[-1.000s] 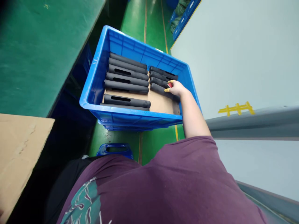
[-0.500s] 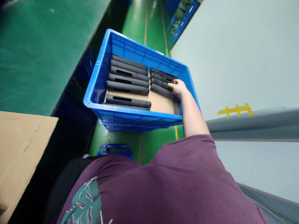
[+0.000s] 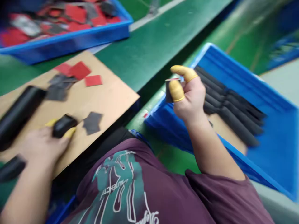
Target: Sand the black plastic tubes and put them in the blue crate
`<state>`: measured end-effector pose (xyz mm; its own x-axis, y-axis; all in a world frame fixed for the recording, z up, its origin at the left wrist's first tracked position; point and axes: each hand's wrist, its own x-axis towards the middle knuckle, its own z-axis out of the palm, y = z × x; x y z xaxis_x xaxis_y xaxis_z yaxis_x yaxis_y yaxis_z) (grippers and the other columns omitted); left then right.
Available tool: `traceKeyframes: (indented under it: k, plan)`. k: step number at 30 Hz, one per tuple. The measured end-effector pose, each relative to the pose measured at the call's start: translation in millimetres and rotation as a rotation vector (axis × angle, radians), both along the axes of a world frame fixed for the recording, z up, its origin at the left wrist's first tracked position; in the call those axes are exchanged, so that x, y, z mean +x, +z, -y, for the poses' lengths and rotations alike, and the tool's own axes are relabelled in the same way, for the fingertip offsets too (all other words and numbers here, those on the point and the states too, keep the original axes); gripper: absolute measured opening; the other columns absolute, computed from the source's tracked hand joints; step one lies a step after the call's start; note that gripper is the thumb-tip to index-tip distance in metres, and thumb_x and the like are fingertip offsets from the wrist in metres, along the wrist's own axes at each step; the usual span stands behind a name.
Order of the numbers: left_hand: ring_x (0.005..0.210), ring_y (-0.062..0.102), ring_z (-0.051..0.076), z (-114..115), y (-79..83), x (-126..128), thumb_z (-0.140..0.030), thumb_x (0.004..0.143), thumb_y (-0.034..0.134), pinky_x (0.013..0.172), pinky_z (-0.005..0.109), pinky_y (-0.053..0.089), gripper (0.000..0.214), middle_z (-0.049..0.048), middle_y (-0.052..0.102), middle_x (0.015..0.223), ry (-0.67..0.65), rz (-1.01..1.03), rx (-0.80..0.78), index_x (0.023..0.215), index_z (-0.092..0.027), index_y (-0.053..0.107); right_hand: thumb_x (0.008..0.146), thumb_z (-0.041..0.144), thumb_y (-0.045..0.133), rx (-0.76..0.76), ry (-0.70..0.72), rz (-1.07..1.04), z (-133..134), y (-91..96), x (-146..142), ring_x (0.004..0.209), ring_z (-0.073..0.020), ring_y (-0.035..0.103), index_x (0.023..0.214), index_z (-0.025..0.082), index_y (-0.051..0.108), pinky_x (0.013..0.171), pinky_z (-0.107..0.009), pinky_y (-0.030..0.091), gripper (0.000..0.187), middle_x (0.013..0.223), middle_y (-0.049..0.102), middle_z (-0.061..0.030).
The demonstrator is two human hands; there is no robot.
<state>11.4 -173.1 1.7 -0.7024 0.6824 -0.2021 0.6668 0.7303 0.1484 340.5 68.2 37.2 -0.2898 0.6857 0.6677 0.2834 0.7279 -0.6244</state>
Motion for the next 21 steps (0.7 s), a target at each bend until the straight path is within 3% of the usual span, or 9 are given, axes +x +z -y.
traceKeyframes:
  k: [1, 2, 4, 6, 9, 11, 14, 17, 21]
  plan:
    - [0.113, 0.059, 0.047, 10.4, -4.2, -2.6, -0.055, 0.085, 0.056, 0.091, 0.064, 0.051, 0.063, 0.0236, 0.064, 0.115, 0.047, -0.046, -0.066, 0.127, -0.009, 0.062, 0.092, 0.06, 0.06, -0.079, 0.129, -0.013, 17.7, -5.9, -37.3, 0.047, -0.009, 0.048, 0.116, 0.024, 0.064, 0.054, -0.029, 0.048, 0.043, 0.065, 0.055, 0.0054]
    - [0.119, 0.057, 0.045, 17.8, -8.4, -4.7, -0.056, 0.083, 0.057, 0.098, 0.059, 0.049, 0.069, 0.0236, 0.062, 0.121, 0.067, -0.096, -0.031, 0.135, -0.01, 0.058, 0.094, 0.056, 0.059, -0.14, 0.237, -0.017, 33.8, -13.2, -69.7, 0.045, -0.0088, 0.046, 0.118, 0.026, 0.062, 0.052, -0.028, 0.047, 0.039, 0.062, 0.053, 0.007]
    - [0.125, 0.054, 0.04, 28.3, -15.0, -8.5, -0.052, 0.08, 0.062, 0.106, 0.05, 0.046, 0.074, 0.0221, 0.061, 0.125, 0.029, -0.115, 0.073, 0.14, -0.01, 0.055, 0.094, 0.051, 0.061, -0.188, 0.404, 0.025, 58.5, -29.9, -120.7, 0.052, -0.011, 0.056, 0.115, 0.026, 0.062, 0.058, -0.029, 0.052, 0.032, 0.067, 0.06, 0.005]
    - [0.127, 0.052, 0.037, 38.6, -17.6, -11.7, -0.049, 0.079, 0.065, 0.111, 0.047, 0.043, 0.073, 0.0201, 0.061, 0.126, 0.008, -0.129, 0.159, 0.141, -0.012, 0.054, 0.092, 0.048, 0.063, -0.202, 0.528, 0.128, 73.5, -46.2, -157.6, 0.072, -0.0152, 0.068, 0.11, 0.024, 0.066, 0.073, -0.033, 0.058, 0.029, 0.083, 0.071, -0.0006]
    - [0.126, 0.053, 0.036, 56.2, -17.7, -13.4, -0.049, 0.083, 0.062, 0.11, 0.046, 0.043, 0.067, 0.0202, 0.062, 0.126, 0.045, -0.113, 0.169, 0.139, -0.012, 0.057, 0.09, 0.044, 0.063, -0.31, 0.626, 0.311, 88.6, -65.0, -198.1, 0.093, -0.0203, 0.073, 0.112, 0.021, 0.07, 0.089, -0.038, 0.06, 0.032, 0.104, 0.077, -0.0071]
    - [0.12, 0.057, 0.037, 64.8, -18.7, -12.3, -0.051, 0.086, 0.06, 0.105, 0.047, 0.045, 0.062, 0.02, 0.065, 0.122, 0.076, -0.08, 0.124, 0.136, -0.013, 0.061, 0.091, 0.04, 0.061, -0.343, 0.63, 0.388, 99.7, -73.7, -220.0, 0.101, -0.0223, 0.073, 0.115, 0.019, 0.071, 0.094, -0.04, 0.059, 0.034, 0.111, 0.077, -0.0088]
    - [0.116, 0.06, 0.037, 67.8, -23.1, -9.0, -0.052, 0.089, 0.057, 0.099, 0.05, 0.046, 0.057, 0.0175, 0.068, 0.119, 0.052, -0.065, 0.101, 0.135, -0.02, 0.063, 0.091, 0.035, 0.062, -0.219, 0.66, 0.522, 116.9, -82.8, -244.3, 0.102, -0.0249, 0.074, 0.118, 0.019, 0.073, 0.096, -0.04, 0.058, 0.034, 0.113, 0.078, -0.0097]
    - [0.118, 0.058, 0.037, 63.9, -28.9, -6.0, -0.048, 0.09, 0.057, 0.096, 0.05, 0.044, 0.054, 0.0169, 0.068, 0.119, 0.039, -0.07, 0.1, 0.137, -0.022, 0.061, 0.091, 0.036, 0.062, -0.073, 0.581, 0.674, 129.5, -88.6, -253.9, 0.087, -0.0275, 0.076, 0.115, 0.018, 0.077, 0.083, -0.038, 0.059, 0.034, 0.096, 0.081, -0.0125]
    - [0.117, 0.057, 0.036, 59.9, -33.8, -4.1, -0.046, 0.089, 0.057, 0.094, 0.048, 0.042, 0.046, 0.0153, 0.068, 0.117, 0.067, -0.048, 0.105, 0.13, -0.025, 0.066, 0.095, 0.043, 0.053, -0.04, 0.475, 0.733, 145.3, -93.2, -250.7, 0.075, -0.0274, 0.074, 0.121, 0.015, 0.075, 0.071, -0.037, 0.058, 0.043, 0.089, 0.08, -0.0145]
